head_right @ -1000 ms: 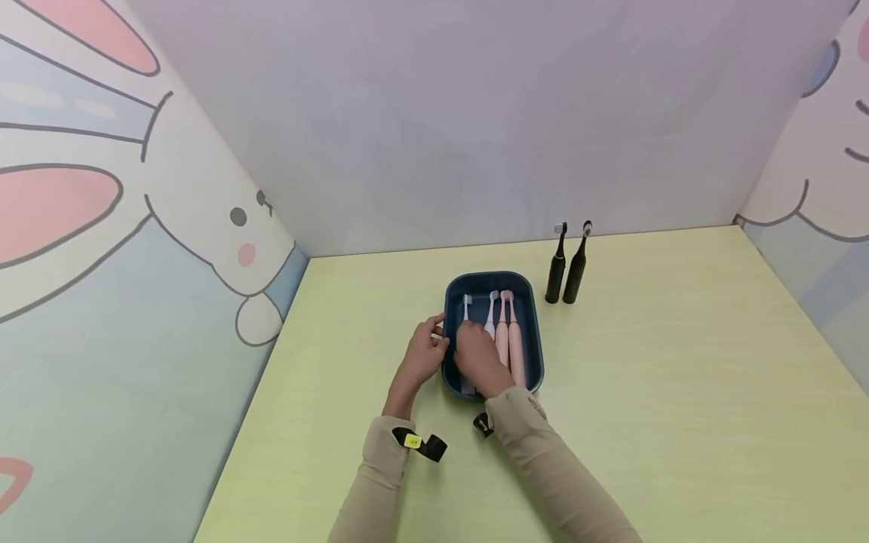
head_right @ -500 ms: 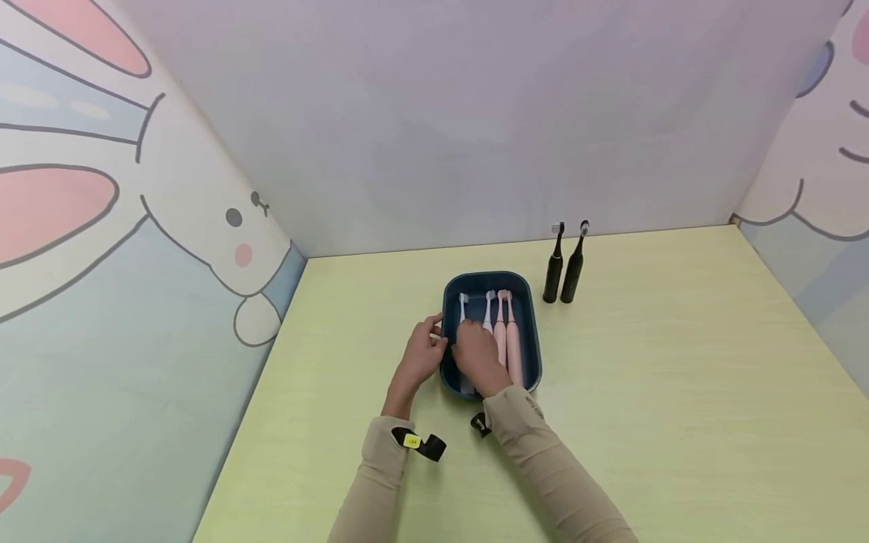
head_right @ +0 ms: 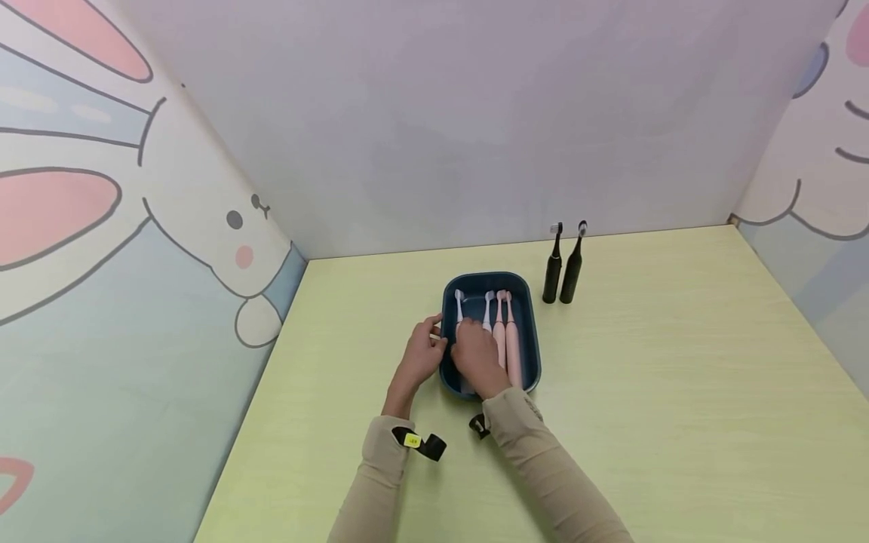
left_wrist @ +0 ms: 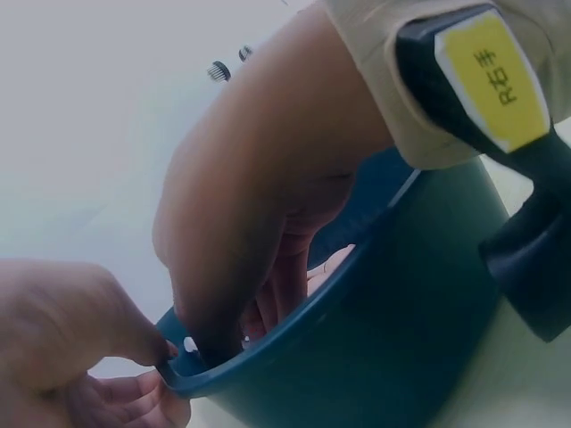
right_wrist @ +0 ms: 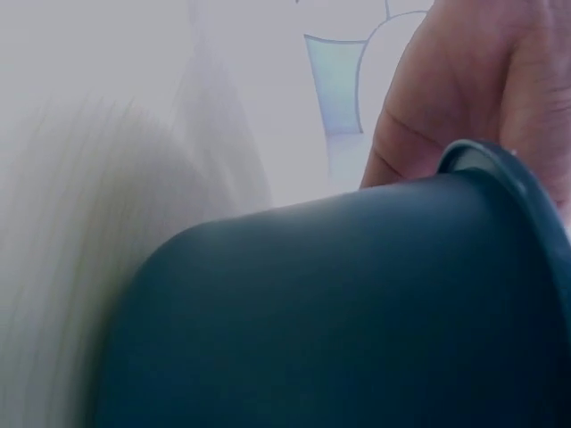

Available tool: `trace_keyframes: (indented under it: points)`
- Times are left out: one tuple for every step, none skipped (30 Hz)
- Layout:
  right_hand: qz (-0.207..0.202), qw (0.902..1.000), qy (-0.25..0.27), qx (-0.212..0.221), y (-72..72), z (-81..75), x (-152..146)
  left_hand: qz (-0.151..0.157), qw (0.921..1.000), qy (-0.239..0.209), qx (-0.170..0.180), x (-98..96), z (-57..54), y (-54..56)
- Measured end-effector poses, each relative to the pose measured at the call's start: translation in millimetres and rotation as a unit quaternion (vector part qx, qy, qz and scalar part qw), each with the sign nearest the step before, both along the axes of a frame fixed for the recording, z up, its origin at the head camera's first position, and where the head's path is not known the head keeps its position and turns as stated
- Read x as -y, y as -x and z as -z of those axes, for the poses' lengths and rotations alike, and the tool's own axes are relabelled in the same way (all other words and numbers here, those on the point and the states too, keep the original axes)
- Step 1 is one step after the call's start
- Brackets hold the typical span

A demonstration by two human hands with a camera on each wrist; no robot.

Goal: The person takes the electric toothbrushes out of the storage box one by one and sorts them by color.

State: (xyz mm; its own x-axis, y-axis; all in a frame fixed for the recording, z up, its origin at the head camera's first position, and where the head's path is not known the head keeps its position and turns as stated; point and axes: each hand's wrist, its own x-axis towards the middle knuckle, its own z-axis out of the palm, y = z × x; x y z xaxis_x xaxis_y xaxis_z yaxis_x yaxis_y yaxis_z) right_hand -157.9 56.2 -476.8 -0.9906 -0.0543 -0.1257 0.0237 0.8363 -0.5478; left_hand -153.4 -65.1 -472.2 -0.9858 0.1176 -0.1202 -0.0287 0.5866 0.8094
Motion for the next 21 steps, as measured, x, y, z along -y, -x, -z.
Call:
trace_keyframes:
  points:
    - [0.003, 1.0, 0.005, 0.002, -0.1, -0.6, -0.6, 0.0, 1.0, 0.002, 0.0, -0.3, 0.1, 0.0]
    - [0.007, 0.9999, 0.012, 0.004, -0.4, -1.0, -1.3, 0.0, 1.0, 0.003, 0.001, -0.7, 0.1, 0.1]
    - [0.009, 0.9998, 0.019, 0.005, -0.8, -1.3, -2.2, -0.001, 1.0, 0.005, 0.002, -1.1, 0.0, 0.0]
    - [0.011, 0.9995, 0.029, 0.004, -1.3, -1.6, -3.2, -0.001, 1.0, 0.006, 0.003, -1.4, -0.2, -0.1]
    - [0.012, 0.9992, 0.039, 0.002, -1.9, -2.0, -4.4, -0.002, 1.0, 0.006, 0.006, -1.7, -0.3, -0.3]
    - [0.014, 0.9987, 0.049, 0.0, -2.5, -2.4, -5.5, -0.003, 0.9999, 0.007, 0.007, -2.0, -0.5, -0.4]
    - [0.016, 0.998, 0.061, -0.005, -3.1, -3.1, -6.7, -0.004, 0.9999, 0.007, 0.009, -2.1, -0.7, -0.6]
    - [0.018, 0.9972, 0.072, -0.009, -3.7, -4.1, -7.8, -0.004, 0.9999, 0.006, 0.011, -2.2, -0.9, -0.7]
    - [0.019, 0.9964, 0.082, -0.013, -4.4, -5.1, -8.7, -0.005, 0.9999, 0.006, 0.013, -2.2, -1.0, -0.8]
    - [0.021, 0.9956, 0.09, -0.017, -4.9, -6.4, -9.6, -0.005, 0.9999, 0.006, 0.014, -2.2, -1.0, -0.8]
    - [0.022, 0.995, 0.096, -0.02, -5.4, -7.6, -10.4, -0.005, 0.9998, 0.006, 0.016, -2.2, -1.0, -0.8]
    - [0.025, 0.9943, 0.102, -0.02, -5.9, -9.1, -11.0, -0.006, 0.9998, 0.005, 0.017, -2.2, -1.0, -0.8]
    - [0.027, 0.9935, 0.109, -0.02, -6.5, -10.4, -11.9, -0.006, 0.9998, 0.004, 0.018, -2.1, -0.9, -0.9]
    - [0.028, 0.9926, 0.117, -0.018, -7.3, -12.0, -12.6, -0.006, 0.9998, 0.004, 0.018, -2.1, -0.9, -1.1]
    - [0.03, 0.9917, 0.124, -0.017, -8.1, -13.5, -13.4, -0.006, 0.9998, 0.003, 0.019, -2.0, -1.0, -1.2]
    - [0.032, 0.9911, 0.128, -0.018, -8.7, -14.9, -14.4, -0.007, 0.9998, 0.003, 0.019, -2.0, -1.1, -1.4]
    - [0.033, 0.9902, 0.134, -0.021, -9.4, -16.0, -15.2, -0.007, 0.9998, 0.003, 0.016, -1.9, -1.2, -1.6]
    - [0.033, 0.9892, 0.141, -0.025, -10.2, -17.1, -16.2, -0.007, 0.9999, 0.002, 0.013, -1.8, -1.3, -1.8]
    - [0.034, 0.9883, 0.145, -0.031, -11.0, -18.2, -17.0, -0.006, 0.9999, 0.001, 0.01, -1.7, -1.3, -2.0]
    - [0.036, 0.9879, 0.146, -0.038, -11.7, -19.1, -17.8, -0.006, 1.0, 0.0, 0.007, -1.5, -1.3, -2.4]
    - [0.038, 0.9878, 0.144, -0.045, -12.3, -19.6, -18.6, -0.005, 1.0, -0.001, 0.004, -1.4, -1.4, -2.5]
